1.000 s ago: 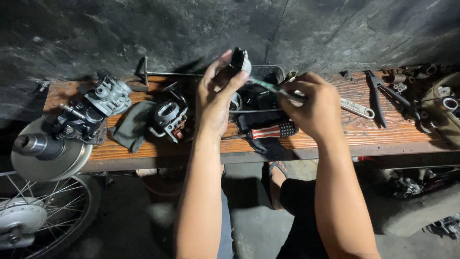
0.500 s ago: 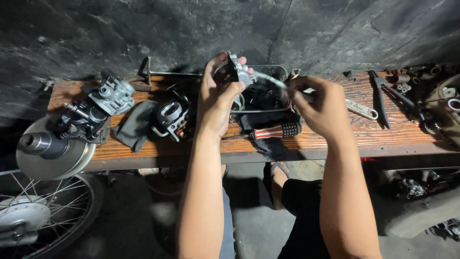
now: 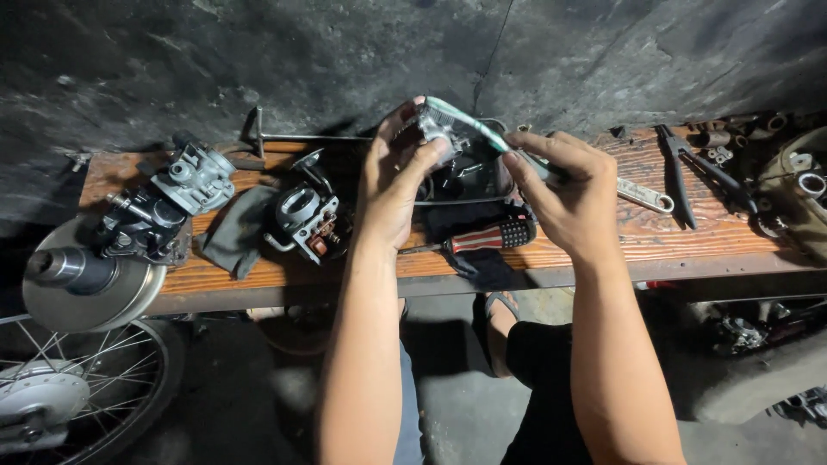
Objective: The person disassembles a carburetor using a screwdriver, removes small internal components, and cleans them with a cloth. They then use a toothbrush to scrub the interior of the carburetor body.
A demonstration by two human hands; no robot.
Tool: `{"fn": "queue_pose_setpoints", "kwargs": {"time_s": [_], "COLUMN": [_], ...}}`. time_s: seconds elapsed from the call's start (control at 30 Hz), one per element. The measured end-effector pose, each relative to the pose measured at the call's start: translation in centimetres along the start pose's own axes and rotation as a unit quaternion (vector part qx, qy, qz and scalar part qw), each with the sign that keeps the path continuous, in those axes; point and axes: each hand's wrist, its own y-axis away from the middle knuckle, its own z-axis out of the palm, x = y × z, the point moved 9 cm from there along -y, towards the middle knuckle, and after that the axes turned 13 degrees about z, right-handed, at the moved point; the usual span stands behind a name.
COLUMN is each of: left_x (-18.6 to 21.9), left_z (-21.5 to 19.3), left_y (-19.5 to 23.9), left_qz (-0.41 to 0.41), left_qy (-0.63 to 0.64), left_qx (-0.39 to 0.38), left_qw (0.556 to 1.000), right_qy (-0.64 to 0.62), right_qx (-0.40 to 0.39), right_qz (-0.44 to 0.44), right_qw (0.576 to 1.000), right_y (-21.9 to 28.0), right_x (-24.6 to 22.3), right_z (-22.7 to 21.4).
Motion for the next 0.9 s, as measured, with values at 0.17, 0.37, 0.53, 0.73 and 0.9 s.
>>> {"fn": "queue_pose_setpoints", "kwargs": {"time_s": [0.17, 0.37, 0.53, 0.73, 0.9], "left_x": [1.0, 2.0, 2.3, 2.2, 2.3], "left_z": [0.2, 0.5, 1.2, 1.1, 1.2], "left_y": [-0.1, -0.3, 0.0, -0.2, 0.0], "left_qz": [0.040, 0.057, 0.053, 0.085, 0.084], "left_qy": [-0.034, -0.044, -0.027, -0.065, -0.079], "left_qx": [-0.037, -0.043, -0.064, -0.084, -0.086], "left_qw": [0.998, 0.996, 0.996, 0.991, 0.990], "right_qy": [0.003, 0.007, 0.013, 0.014, 0.005], "right_qx": [-0.022, -0.023, 0.006, 0.008, 0.003], "right_qz": [-0.014, -0.020, -0.047, -0.053, -0.062], "right_qw": [1.000, 1.000, 0.999, 0.998, 0.998], "right_y": [-0.1, -0.1, 0.2, 0.2, 0.1], "right_x": [-0.6, -0.1, -1.5, -1.4, -0.9], "right_z": [-0.5, -0.5, -0.5, 0.0, 0.1]}}
